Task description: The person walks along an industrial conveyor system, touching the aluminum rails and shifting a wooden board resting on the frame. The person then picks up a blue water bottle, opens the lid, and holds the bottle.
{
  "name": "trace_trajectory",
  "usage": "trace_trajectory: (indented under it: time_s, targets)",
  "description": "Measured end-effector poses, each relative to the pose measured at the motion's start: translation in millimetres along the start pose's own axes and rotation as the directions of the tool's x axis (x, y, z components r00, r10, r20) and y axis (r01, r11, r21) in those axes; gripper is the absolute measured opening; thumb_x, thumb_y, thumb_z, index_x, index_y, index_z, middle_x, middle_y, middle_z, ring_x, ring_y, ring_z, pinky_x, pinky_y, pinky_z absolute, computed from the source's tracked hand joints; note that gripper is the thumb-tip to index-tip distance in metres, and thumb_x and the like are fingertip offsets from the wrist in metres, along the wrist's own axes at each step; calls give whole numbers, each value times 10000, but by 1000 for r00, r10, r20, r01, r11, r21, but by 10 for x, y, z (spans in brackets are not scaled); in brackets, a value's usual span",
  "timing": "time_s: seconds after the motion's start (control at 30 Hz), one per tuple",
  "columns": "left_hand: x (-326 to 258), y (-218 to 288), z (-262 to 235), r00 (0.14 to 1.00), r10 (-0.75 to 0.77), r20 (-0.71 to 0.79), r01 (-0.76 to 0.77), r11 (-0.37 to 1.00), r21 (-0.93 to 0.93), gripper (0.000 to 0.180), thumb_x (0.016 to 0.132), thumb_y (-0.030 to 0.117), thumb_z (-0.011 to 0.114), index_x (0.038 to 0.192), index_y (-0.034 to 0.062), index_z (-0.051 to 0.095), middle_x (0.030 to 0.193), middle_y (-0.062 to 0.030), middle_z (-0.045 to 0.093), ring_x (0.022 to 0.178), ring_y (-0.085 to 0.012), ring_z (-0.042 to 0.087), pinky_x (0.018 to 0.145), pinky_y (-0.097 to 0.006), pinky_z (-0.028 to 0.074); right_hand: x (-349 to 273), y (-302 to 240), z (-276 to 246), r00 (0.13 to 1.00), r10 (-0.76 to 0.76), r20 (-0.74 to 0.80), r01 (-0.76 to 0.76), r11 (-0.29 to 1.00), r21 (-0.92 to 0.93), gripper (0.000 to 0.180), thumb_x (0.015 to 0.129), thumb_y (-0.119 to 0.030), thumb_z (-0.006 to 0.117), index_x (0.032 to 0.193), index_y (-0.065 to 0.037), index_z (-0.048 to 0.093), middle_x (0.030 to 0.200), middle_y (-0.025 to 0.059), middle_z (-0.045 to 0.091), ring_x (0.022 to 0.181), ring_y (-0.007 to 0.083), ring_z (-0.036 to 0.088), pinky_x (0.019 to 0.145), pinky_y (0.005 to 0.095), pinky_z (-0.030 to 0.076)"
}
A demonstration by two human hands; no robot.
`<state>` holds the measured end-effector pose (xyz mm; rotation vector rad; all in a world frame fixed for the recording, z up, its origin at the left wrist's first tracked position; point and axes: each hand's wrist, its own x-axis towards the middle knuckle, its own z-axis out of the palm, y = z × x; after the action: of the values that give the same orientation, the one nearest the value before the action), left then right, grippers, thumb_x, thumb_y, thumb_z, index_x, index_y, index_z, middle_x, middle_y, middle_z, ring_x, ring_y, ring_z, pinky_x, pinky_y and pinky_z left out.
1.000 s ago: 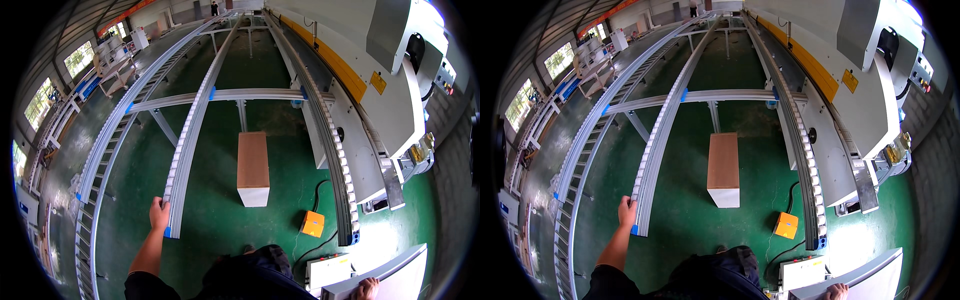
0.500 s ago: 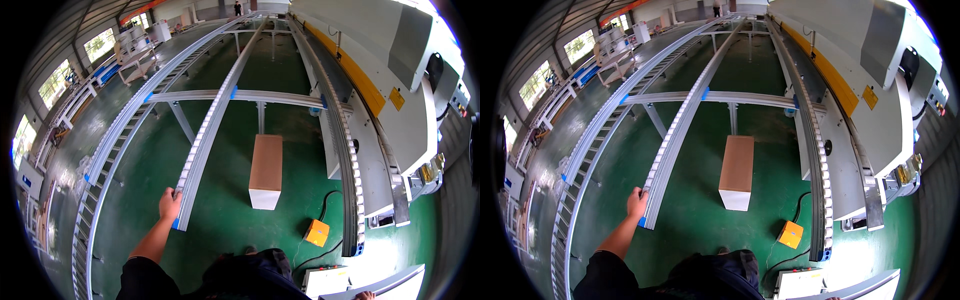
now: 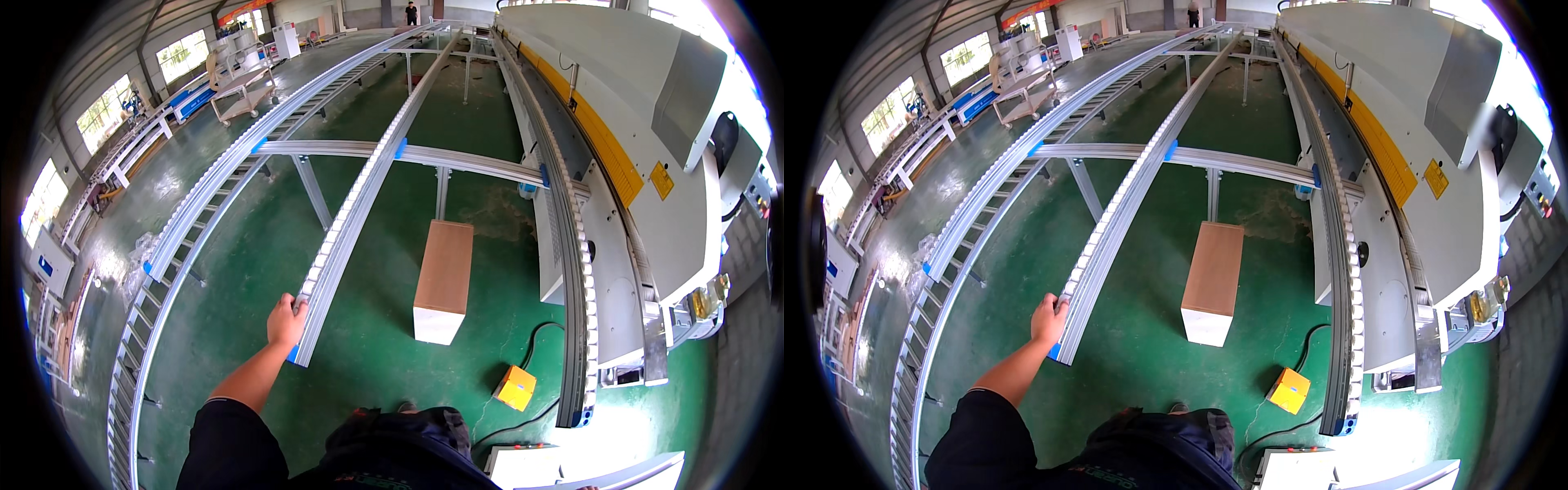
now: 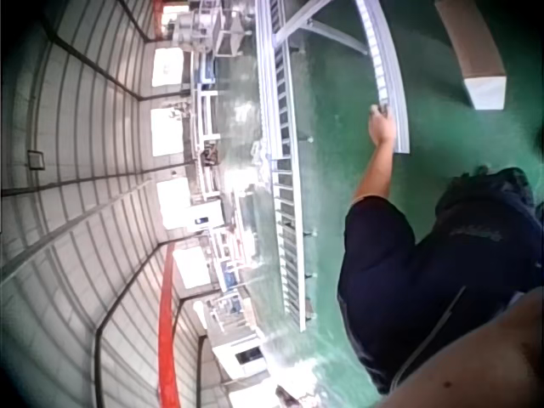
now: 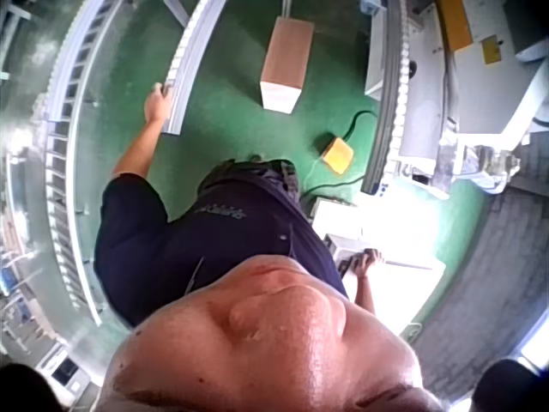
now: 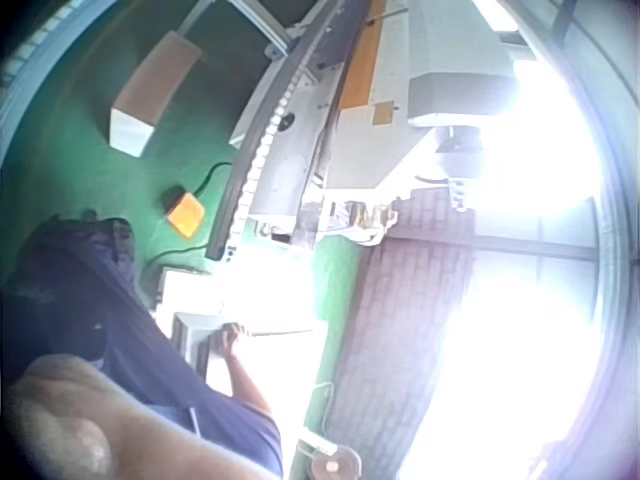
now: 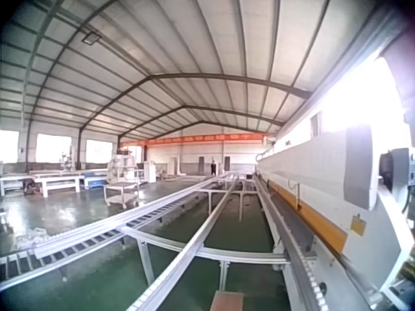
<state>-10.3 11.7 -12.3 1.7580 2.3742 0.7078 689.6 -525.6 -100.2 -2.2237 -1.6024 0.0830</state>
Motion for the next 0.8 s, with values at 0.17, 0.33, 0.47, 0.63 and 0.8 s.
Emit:
trace_trajectory:
  time_s: [0.17, 0.33, 0.47, 0.63, 0.8]
  targets:
    - [43, 33, 66, 999, 33, 11, -33, 999, -16, 314, 905, 359, 581, 953, 51, 550, 957, -194, 664, 878, -400, 637, 755, -492, 500, -15, -132, -62, 1000, 17, -21, -17, 1000, 13, 303, 811, -346, 510, 809, -62, 614, 852, 158, 577, 870, 360, 494, 811, 509, 342]
    - [19, -7, 47, 998, 65, -6, -65, 998, 17, 308, 899, 348, 589, 978, 56, 526, 958, -189, 662, 883, -398, 635, 753, -492, 500, -45, 82, -32, 997, 35, 68, -34, 999, -7, 255, 797, -316, 534, 811, -73, 611, 847, 154, 576, 867, 357, 500, 807, 496, 358]
    - [-19, 37, 34, 997, 75, -10, -75, 997, 6, 318, 886, 346, 607, 991, 60, 515, 948, -184, 659, 876, -399, 635, 749, -493, 501, 6, -3, -77, 999, 24, 42, -24, 1000, -4, 242, 796, -306, 535, 811, -76, 611, 847, 152, 578, 868, 356, 502, 807, 494, 360]
    - [-62, -2, 5, 978, 162, 135, -175, 980, 94, 507, 849, 381, 653, 1119, 11, 434, 1149, -233, 577, 996, -412, 610, 805, -491, 521, 75, -119, -141, 999, 11, 52, -10, 1000, -21, 227, 794, -293, 536, 811, -80, 612, 848, 149, 579, 869, 355, 505, 808, 492, 363]
    - [-109, -50, -257, 899, 322, 296, -362, 928, 90, 754, 833, 383, 670, 1344, -55, 331, 1345, -252, 414, 1198, -418, 500, 973, -468, 469, 153, -252, -199, 997, 2, 81, 1, 999, -42, 211, 793, -280, 538, 811, -84, 612, 848, 147, 581, 869, 353, 508, 809, 490, 366]
